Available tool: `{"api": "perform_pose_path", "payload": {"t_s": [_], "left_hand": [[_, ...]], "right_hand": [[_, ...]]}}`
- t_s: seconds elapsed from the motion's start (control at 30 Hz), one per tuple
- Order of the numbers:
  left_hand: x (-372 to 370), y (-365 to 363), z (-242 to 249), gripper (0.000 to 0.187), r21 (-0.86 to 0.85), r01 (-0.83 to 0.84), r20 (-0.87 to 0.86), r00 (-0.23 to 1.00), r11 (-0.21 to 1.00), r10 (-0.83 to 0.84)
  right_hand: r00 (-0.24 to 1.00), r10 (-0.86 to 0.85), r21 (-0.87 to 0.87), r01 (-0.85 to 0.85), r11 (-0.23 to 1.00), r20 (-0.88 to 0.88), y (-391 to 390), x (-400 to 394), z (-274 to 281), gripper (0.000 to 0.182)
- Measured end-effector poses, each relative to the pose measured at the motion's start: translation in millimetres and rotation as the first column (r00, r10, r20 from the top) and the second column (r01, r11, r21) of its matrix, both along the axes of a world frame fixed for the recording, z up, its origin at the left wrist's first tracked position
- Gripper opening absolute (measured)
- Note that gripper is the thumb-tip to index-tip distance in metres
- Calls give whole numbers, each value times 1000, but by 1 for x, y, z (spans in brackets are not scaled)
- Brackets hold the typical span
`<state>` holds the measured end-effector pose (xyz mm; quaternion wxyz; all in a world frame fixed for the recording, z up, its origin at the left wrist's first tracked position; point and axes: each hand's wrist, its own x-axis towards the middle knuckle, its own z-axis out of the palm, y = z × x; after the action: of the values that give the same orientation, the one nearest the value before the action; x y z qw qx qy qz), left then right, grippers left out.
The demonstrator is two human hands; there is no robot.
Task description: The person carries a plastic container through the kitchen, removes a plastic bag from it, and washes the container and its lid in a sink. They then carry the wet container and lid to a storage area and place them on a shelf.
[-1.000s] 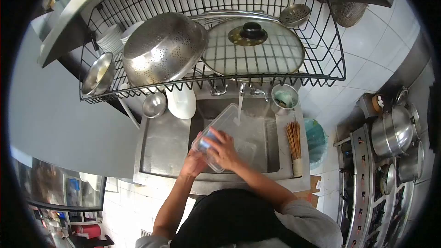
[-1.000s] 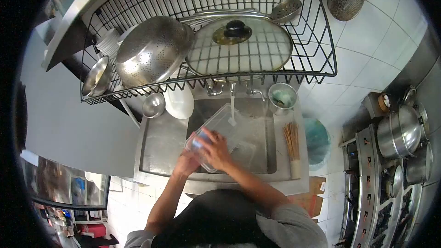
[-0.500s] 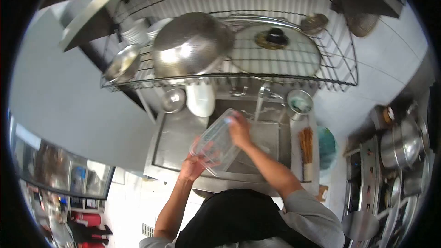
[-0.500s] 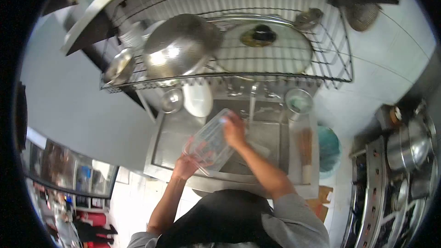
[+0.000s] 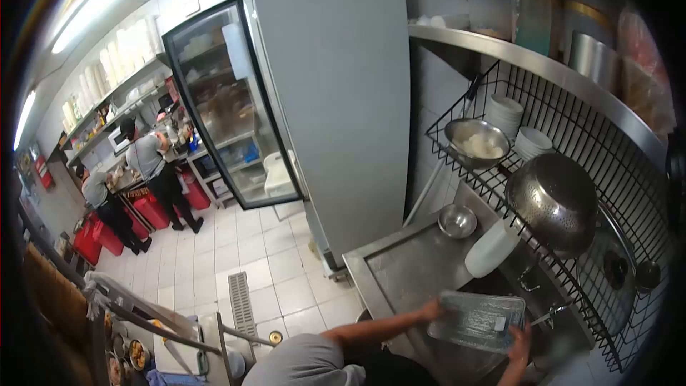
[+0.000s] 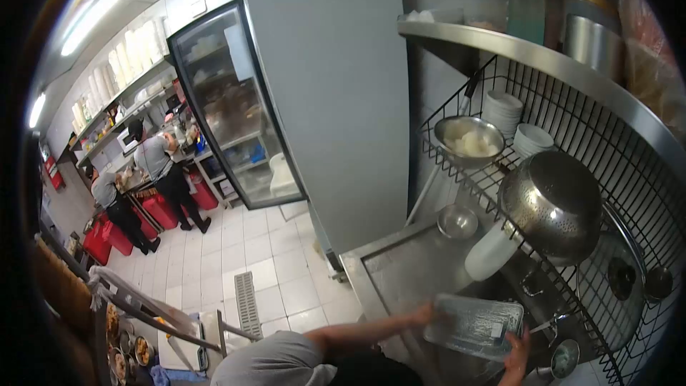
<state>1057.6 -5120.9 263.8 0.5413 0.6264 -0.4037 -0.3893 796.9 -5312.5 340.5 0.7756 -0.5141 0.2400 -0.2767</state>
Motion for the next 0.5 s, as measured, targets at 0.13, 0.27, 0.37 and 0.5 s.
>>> {"api": "perform_pose_path", "payload": {"t_s": [0.13,0.27,0.37,0.5], "left_hand": [[-63,-46,-12,53,-209,253,139,964,945,-228],[-83,-53,84,55,5,123,-707,703,992,-84],[-71,-45,66,50,-36,26,-754,655,999,-44],[-70,-8,62,49,-131,98,-738,655,987,-163]], "right_hand": [[973,-166,-575,46,817,-158,38,14,17,55],[901,-205,-822,-230,521,-382,79,21,-4,76],[930,-305,-911,-70,405,-207,76,36,-35,58],[944,-326,-637,220,738,-51,75,61,-82,43]]}}
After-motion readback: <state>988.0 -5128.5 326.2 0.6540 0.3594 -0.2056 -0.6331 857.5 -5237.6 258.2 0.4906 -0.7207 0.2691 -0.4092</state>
